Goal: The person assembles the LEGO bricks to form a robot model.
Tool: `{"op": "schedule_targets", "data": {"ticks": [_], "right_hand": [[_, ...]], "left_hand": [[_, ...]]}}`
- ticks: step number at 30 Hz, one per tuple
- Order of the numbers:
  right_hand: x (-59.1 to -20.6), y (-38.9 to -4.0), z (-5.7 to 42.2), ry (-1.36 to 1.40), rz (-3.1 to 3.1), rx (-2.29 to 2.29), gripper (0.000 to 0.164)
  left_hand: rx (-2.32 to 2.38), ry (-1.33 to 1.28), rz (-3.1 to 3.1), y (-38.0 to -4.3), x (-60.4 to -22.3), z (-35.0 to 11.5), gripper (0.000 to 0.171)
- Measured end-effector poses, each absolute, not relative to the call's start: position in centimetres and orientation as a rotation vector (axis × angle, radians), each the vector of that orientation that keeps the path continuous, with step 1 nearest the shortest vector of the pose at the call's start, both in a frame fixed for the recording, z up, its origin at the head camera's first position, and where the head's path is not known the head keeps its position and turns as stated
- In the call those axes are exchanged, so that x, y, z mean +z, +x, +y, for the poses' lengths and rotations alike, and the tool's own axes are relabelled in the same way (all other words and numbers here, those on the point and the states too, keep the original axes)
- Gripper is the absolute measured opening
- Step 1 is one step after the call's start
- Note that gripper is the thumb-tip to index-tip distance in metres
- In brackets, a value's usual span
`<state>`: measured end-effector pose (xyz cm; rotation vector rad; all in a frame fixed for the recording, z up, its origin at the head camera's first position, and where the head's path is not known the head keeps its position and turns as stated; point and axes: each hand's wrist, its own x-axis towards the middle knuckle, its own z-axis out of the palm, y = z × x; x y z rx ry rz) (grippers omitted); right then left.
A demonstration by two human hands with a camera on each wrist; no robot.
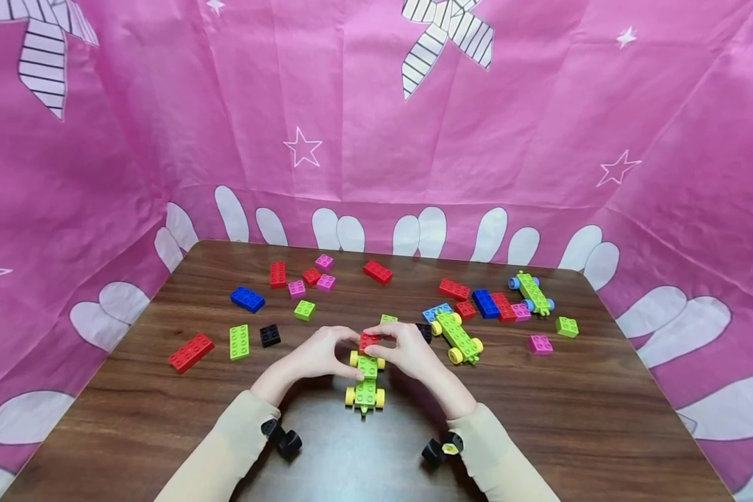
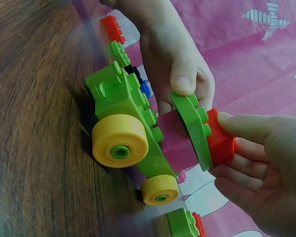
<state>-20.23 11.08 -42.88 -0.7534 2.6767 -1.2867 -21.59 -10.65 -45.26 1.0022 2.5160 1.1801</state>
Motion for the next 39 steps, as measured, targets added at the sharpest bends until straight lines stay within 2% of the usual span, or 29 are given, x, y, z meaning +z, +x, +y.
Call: {"op": "schedule_targets", "data": {"ticks": [39], "right_hand": [[-43.16, -20.22, 11.13, -0.761, 2.681, -1.317, 0.029]], "left_hand": [[1.159, 0.927, 2.497, -21.35, -44.70, -10.64, 0.060]]}}
